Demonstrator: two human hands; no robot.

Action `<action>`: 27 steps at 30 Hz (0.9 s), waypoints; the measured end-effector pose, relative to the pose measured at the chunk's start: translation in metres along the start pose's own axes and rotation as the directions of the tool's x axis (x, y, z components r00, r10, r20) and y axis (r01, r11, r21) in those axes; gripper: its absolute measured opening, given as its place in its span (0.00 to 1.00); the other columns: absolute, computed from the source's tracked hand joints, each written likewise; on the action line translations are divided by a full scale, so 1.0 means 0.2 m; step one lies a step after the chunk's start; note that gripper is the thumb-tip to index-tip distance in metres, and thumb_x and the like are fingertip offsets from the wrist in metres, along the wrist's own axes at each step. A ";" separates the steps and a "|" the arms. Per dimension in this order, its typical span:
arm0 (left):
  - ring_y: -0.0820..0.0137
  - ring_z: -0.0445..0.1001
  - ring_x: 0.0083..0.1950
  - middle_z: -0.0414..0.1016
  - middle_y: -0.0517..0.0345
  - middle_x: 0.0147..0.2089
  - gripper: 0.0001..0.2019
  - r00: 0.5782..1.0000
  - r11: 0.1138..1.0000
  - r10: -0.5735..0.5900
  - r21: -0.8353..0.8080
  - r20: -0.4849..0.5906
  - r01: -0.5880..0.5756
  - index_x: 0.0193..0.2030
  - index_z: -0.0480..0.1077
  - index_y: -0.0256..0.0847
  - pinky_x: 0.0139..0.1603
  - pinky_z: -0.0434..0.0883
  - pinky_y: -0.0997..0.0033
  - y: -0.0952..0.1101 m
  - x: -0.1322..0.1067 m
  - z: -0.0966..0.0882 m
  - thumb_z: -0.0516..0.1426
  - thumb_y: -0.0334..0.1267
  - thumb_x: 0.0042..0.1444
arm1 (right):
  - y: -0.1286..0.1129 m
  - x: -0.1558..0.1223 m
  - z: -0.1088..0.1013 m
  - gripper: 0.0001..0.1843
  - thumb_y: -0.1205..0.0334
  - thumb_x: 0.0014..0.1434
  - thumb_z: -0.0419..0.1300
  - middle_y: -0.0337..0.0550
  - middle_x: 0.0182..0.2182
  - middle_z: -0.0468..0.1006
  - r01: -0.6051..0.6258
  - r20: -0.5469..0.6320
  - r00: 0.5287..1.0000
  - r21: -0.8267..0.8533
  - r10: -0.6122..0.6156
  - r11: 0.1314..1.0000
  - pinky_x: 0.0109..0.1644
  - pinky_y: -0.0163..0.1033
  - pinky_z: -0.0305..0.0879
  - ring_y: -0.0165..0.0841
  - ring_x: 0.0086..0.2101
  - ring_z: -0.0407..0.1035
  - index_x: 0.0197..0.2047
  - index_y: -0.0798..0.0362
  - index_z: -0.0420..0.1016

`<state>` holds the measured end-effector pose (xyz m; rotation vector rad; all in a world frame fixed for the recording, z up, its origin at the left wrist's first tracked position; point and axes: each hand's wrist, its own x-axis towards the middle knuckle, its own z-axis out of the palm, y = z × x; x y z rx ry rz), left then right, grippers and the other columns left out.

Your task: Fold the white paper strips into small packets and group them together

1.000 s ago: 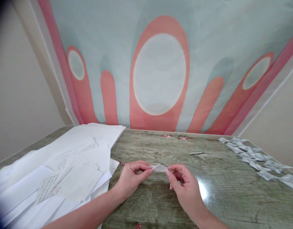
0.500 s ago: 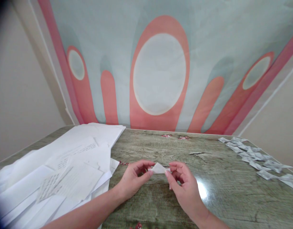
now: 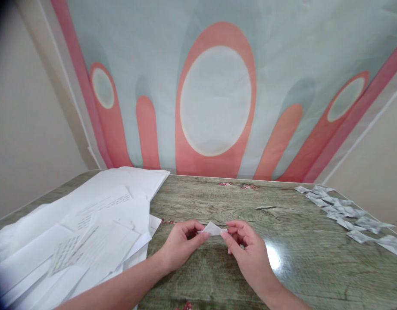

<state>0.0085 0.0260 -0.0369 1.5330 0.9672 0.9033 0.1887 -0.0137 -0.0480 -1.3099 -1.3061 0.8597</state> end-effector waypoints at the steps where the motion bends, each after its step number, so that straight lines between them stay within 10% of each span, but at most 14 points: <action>1: 0.75 0.59 0.25 0.67 0.59 0.25 0.12 1.000 1.000 0.002 0.010 -0.004 -0.002 0.30 0.72 0.32 0.27 0.57 0.75 0.00 0.00 0.00 0.58 0.43 0.50 | 0.00 0.00 0.00 0.16 0.52 0.54 0.60 0.38 0.28 0.73 -0.003 0.001 1.000 -0.008 0.003 1.000 0.24 0.32 0.62 0.26 0.20 0.64 0.40 0.53 0.66; 12: 0.76 0.57 0.25 0.65 0.60 0.24 0.13 1.000 1.000 0.004 0.029 0.011 -0.004 0.31 0.72 0.33 0.27 0.56 0.76 0.00 0.00 -0.01 0.57 0.43 0.51 | 0.01 0.01 -0.01 0.13 0.52 0.54 0.60 0.34 0.18 0.70 0.016 0.023 1.000 -0.105 -0.014 0.994 0.25 0.32 0.61 0.28 0.20 0.65 0.35 0.53 0.73; 22: 0.77 0.57 0.24 0.63 0.63 0.22 0.16 0.998 0.983 -0.055 -0.174 0.016 0.057 0.30 0.71 0.34 0.26 0.55 0.76 0.00 0.01 -0.03 0.60 0.48 0.46 | -0.06 -0.03 -0.03 0.10 0.59 0.58 0.57 0.42 0.33 0.77 0.324 0.097 0.946 -0.239 -0.310 0.915 0.34 0.37 0.67 0.32 0.26 0.70 0.41 0.47 0.77; 27: 0.75 0.59 0.25 0.65 0.63 0.23 0.18 0.997 0.985 -0.077 -0.156 0.013 0.078 0.30 0.71 0.34 0.27 0.57 0.76 0.00 0.01 -0.02 0.61 0.51 0.45 | -0.08 -0.03 -0.03 0.15 0.53 0.59 0.54 0.43 0.26 0.76 0.217 0.078 0.975 -0.145 -0.207 0.965 0.27 0.36 0.65 0.33 0.24 0.68 0.37 0.51 0.78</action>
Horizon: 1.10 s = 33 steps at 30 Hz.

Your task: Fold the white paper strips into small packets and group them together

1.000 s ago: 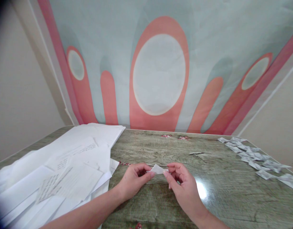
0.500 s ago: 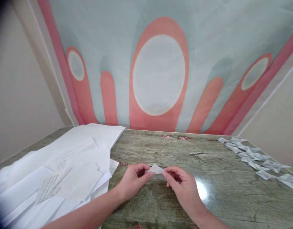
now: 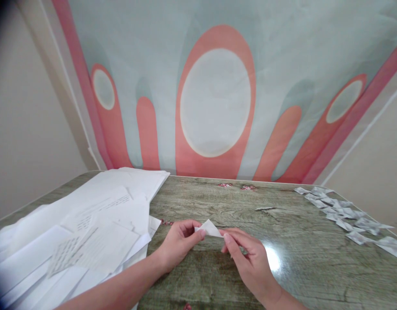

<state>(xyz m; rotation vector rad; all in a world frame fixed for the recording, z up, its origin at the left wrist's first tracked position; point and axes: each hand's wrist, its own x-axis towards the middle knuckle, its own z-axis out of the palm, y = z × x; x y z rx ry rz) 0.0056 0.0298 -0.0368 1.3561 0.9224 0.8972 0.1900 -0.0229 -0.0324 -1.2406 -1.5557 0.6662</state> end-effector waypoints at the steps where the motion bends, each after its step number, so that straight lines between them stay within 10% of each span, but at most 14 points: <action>1: 0.75 0.59 0.25 0.65 0.63 0.23 0.18 1.000 1.000 0.003 0.017 -0.002 -0.003 0.30 0.71 0.34 0.27 0.57 0.76 -0.01 0.00 0.00 0.61 0.51 0.45 | 0.00 0.00 0.00 0.15 0.52 0.59 0.54 0.43 0.25 0.75 -0.030 0.000 1.000 0.029 0.030 0.999 0.25 0.35 0.64 0.33 0.23 0.67 0.36 0.52 0.78; 17: 0.75 0.59 0.25 0.65 0.62 0.23 0.18 0.999 0.995 0.043 0.091 -0.007 -0.043 0.31 0.72 0.34 0.27 0.57 0.76 -0.02 0.00 0.00 0.59 0.50 0.47 | 0.04 0.04 0.00 0.21 0.45 0.56 0.55 0.39 0.19 0.72 -0.286 0.173 0.949 0.133 0.262 0.949 0.25 0.34 0.60 0.29 0.20 0.63 0.36 0.55 0.76; 33: 0.75 0.61 0.26 0.67 0.61 0.24 0.16 0.999 0.999 0.038 -0.007 -0.007 -0.038 0.31 0.73 0.33 0.28 0.59 0.76 -0.01 0.00 0.01 0.61 0.48 0.47 | 0.05 0.03 0.01 0.14 0.54 0.61 0.51 0.37 0.23 0.70 -0.008 0.163 0.986 -0.156 0.033 0.988 0.31 0.34 0.61 0.31 0.26 0.66 0.30 0.51 0.70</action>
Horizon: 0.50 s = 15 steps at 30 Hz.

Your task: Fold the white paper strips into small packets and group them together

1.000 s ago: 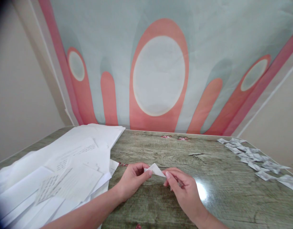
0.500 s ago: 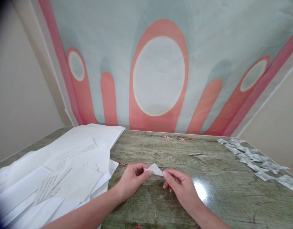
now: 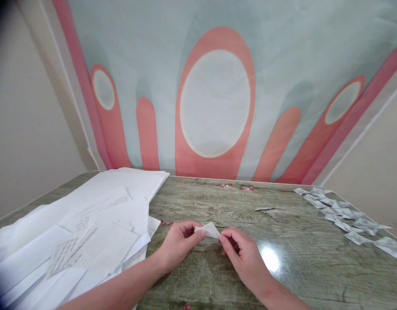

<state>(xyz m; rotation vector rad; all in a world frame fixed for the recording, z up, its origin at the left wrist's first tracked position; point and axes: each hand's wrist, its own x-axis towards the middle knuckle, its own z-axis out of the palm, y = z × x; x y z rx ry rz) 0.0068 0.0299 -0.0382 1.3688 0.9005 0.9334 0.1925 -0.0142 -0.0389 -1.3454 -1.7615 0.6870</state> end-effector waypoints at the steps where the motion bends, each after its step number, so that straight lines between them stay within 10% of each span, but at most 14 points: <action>1: 0.74 0.62 0.26 0.67 0.61 0.24 0.16 1.000 1.000 0.005 -0.005 0.002 -0.005 0.31 0.73 0.33 0.29 0.60 0.75 0.00 0.00 0.00 0.61 0.47 0.47 | 0.00 0.00 0.00 0.14 0.54 0.61 0.51 0.37 0.24 0.70 0.004 0.008 1.000 0.000 -0.004 1.000 0.31 0.34 0.61 0.31 0.26 0.67 0.30 0.51 0.70; 15: 0.73 0.65 0.28 0.72 0.59 0.25 0.14 1.000 1.000 0.018 0.024 0.000 -0.018 0.29 0.75 0.34 0.31 0.61 0.75 0.03 -0.01 0.00 0.59 0.46 0.49 | -0.01 0.00 0.00 0.13 0.54 0.62 0.49 0.36 0.21 0.69 -0.052 0.036 0.998 0.000 0.052 0.999 0.30 0.34 0.59 0.31 0.25 0.65 0.29 0.50 0.64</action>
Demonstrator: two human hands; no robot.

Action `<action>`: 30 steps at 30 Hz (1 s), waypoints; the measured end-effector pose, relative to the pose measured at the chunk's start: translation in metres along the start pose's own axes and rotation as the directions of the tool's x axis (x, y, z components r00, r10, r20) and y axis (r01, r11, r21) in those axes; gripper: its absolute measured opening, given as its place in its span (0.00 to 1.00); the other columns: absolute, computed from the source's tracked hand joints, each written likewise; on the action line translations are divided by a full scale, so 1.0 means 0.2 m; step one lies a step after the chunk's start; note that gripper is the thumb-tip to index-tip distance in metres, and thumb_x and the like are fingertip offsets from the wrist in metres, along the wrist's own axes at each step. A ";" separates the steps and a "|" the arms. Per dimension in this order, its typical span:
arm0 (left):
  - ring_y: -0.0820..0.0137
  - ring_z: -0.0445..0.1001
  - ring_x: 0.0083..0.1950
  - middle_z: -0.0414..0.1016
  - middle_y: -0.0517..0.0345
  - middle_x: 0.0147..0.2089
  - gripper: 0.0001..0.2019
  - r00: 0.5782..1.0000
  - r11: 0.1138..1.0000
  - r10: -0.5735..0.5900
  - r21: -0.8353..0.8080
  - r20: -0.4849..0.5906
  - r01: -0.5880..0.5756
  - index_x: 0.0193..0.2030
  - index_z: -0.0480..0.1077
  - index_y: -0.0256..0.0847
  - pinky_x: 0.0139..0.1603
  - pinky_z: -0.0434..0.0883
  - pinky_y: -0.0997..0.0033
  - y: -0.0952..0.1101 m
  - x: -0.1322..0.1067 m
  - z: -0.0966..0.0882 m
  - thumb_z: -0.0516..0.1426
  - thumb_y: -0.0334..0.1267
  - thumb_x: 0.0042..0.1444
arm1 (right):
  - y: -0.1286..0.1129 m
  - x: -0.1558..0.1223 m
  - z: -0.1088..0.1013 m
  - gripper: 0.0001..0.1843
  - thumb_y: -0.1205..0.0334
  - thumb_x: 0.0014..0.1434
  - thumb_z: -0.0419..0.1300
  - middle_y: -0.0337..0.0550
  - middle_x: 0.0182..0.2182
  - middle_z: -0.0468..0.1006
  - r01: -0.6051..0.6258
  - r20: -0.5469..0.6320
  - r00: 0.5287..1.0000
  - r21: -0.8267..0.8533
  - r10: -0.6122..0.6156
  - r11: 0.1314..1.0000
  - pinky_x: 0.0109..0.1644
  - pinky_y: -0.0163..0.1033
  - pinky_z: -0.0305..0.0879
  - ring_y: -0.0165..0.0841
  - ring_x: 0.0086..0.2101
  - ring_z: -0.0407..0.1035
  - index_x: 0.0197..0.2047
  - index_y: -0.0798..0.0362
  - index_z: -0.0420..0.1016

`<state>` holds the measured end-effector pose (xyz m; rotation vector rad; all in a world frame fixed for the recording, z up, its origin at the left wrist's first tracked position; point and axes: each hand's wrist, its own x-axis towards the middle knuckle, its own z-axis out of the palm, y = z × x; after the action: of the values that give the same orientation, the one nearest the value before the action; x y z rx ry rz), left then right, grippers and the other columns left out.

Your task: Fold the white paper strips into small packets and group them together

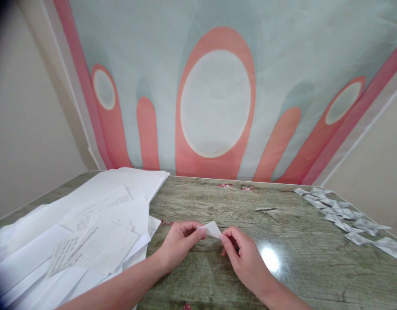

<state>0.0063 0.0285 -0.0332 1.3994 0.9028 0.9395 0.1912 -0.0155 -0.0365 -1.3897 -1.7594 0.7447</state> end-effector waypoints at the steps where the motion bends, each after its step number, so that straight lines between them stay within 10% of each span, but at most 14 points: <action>1: 0.72 0.66 0.29 0.73 0.59 0.26 0.14 1.000 1.000 0.004 0.011 0.000 -0.004 0.30 0.76 0.35 0.33 0.62 0.75 0.00 0.00 0.00 0.59 0.46 0.50 | 0.01 0.00 0.00 0.13 0.54 0.63 0.49 0.36 0.21 0.69 -0.010 -0.002 1.000 0.001 0.010 1.000 0.30 0.34 0.59 0.31 0.25 0.65 0.29 0.50 0.64; 30: 0.66 0.70 0.34 0.77 0.54 0.29 0.25 0.995 0.994 -0.101 0.030 0.018 0.101 0.35 0.76 0.33 0.42 0.63 0.69 0.04 0.00 -0.03 0.48 0.53 0.57 | 0.05 0.00 0.02 0.13 0.53 0.63 0.49 0.35 0.21 0.70 -0.034 -0.018 0.999 0.050 0.035 0.998 0.30 0.34 0.60 0.30 0.24 0.66 0.32 0.51 0.65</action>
<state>0.0001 0.0312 -0.0244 1.3720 0.9669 0.8384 0.1941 -0.0126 -0.0468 -1.3923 -1.6951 0.7867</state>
